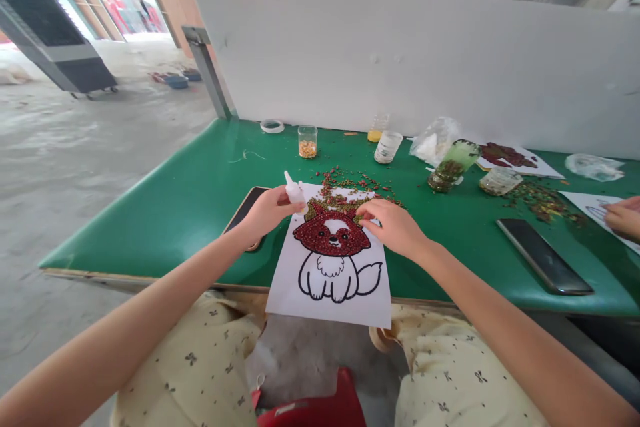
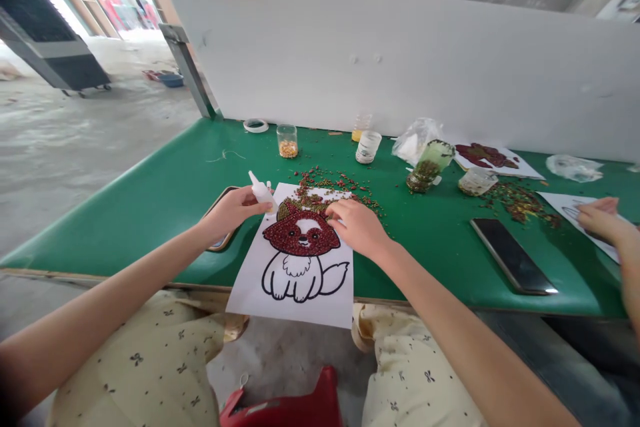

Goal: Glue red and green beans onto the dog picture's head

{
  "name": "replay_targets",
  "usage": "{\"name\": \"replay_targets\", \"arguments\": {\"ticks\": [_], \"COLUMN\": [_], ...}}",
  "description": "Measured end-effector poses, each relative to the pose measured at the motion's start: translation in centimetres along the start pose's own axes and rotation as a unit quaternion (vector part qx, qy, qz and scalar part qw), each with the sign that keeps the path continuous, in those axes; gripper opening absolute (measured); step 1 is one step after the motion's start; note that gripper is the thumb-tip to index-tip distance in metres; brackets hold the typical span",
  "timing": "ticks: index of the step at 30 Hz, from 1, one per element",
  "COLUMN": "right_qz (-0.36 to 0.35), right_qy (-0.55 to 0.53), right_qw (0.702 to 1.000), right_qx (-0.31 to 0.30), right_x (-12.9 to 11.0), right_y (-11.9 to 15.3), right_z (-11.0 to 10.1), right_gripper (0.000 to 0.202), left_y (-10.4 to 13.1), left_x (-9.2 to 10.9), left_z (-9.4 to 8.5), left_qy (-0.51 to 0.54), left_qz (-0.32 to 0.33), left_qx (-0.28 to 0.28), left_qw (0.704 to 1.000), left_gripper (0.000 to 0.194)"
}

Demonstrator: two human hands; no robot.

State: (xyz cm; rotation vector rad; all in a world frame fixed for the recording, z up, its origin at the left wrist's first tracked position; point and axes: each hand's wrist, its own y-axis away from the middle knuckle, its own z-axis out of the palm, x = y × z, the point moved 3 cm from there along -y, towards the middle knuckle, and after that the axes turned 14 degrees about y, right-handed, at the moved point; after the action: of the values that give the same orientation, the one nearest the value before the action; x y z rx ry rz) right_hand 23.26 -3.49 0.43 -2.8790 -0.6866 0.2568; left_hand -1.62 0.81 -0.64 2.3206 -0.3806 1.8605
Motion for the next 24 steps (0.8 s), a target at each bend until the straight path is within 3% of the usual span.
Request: {"name": "replay_targets", "arguments": {"ticks": [4,8,12,15,17,20,22,24], "right_qz": [-0.088,-0.117,-0.089,-0.093,-0.094,-0.065,-0.045,-0.029], "right_qy": [-0.052,-0.056,-0.007,0.030,0.045,0.025,-0.007,-0.044], "right_qw": [0.994,0.989,0.987,0.980,0.976,0.977,0.983,0.989], "right_qx": [0.037,0.071,0.134,0.171,0.192,0.200,0.179,0.140], "right_x": [-2.6,-4.2,-3.5,-2.8,-2.6,-2.5,-2.5,-2.5], "right_y": [-1.0,-1.6,-0.9,-0.3,-0.1,-0.2,-0.5,-0.6], "right_z": [-0.3,-0.5,-1.1,-1.5,-1.8,-1.9,-1.9,-1.8], "right_gripper": [0.047,0.049,0.037,0.034,0.031,0.025,0.021,0.018], "left_y": [0.3,0.5,0.3,0.6,0.7,0.8,0.9,0.8], "left_x": [0.5,1.7,2.8,3.5,4.0,5.0,5.3,5.0], "left_z": [1.9,4.8,6.9,7.6,7.4,6.4,6.3,6.6], "left_qy": [0.172,0.283,0.274,0.186,0.067,-0.089,-0.101,-0.059], "left_qz": [-0.086,-0.112,-0.083,-0.073,-0.031,0.140,0.224,0.230], "left_qx": [-0.059,-0.131,-0.163,-0.204,-0.197,-0.106,-0.100,-0.135], "left_qw": [0.980,0.943,0.944,0.959,0.978,0.980,0.964,0.962], "left_gripper": [0.030,0.034,0.040,0.053,0.057,0.035,0.023,0.026]}}
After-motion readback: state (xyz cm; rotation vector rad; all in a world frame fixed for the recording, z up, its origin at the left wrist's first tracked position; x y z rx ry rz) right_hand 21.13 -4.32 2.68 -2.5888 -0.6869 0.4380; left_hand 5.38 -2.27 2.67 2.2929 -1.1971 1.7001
